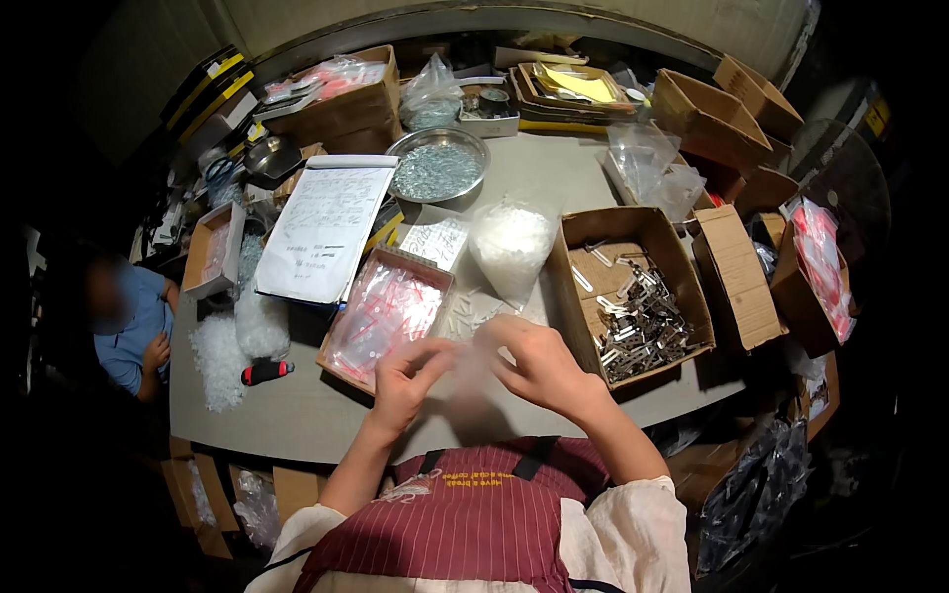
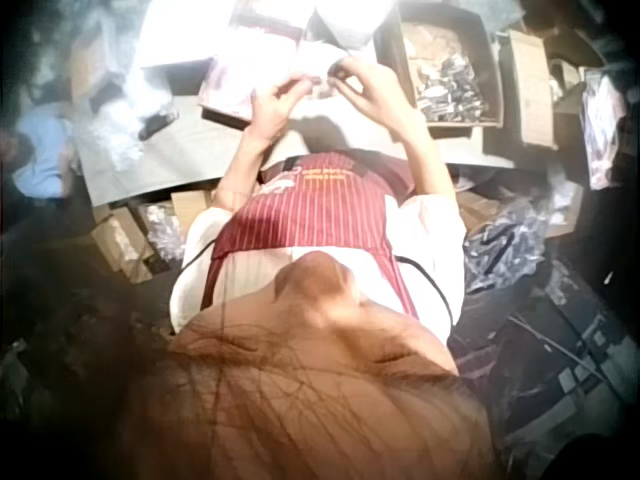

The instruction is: The person repeatedly picks small metallic components from a cardboard box, briefly inspects them, and places them into a pink plastic tray. The workspace is cluttered with boxes, bubble wrap, and a metal bowl of parts. Another person sits across the table and occasionally handles items.

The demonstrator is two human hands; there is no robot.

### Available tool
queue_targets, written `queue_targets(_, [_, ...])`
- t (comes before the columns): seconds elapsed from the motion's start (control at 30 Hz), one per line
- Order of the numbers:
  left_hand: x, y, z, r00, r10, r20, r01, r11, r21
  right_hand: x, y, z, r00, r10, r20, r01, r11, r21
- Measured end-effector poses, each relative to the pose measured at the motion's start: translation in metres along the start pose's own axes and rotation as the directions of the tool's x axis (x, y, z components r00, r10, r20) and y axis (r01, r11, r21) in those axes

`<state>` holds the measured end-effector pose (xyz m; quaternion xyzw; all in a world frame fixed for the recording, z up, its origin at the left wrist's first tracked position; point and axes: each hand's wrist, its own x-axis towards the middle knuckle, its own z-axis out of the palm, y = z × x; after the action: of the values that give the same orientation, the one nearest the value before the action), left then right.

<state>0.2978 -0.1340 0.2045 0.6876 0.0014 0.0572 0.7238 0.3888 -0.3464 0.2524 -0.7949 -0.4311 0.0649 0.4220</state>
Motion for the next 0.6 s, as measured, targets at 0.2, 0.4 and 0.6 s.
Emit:
queue_targets(0.2, [0.001, 0.016, -0.001, 0.993, 0.022, -0.117, -0.034, 0.995, -0.093, 0.006, -0.012, 0.009, 0.993, 0.082, -0.083, -0.065, 0.979, 0.192])
queue_targets(0.4, [-0.005, 0.024, -0.005, 0.982, 0.186, -0.039, -0.166, 0.939, 0.301, 0.011, -0.016, 0.025, 0.992, -0.096, -0.077, 0.101, 0.993, 0.054])
queue_targets(0.6, [-0.017, 0.024, -0.011, 0.981, 0.191, -0.027, -0.175, 0.939, 0.297, 0.01, -0.021, 0.029, 0.981, -0.191, -0.028, 0.191, 0.981, -0.026])
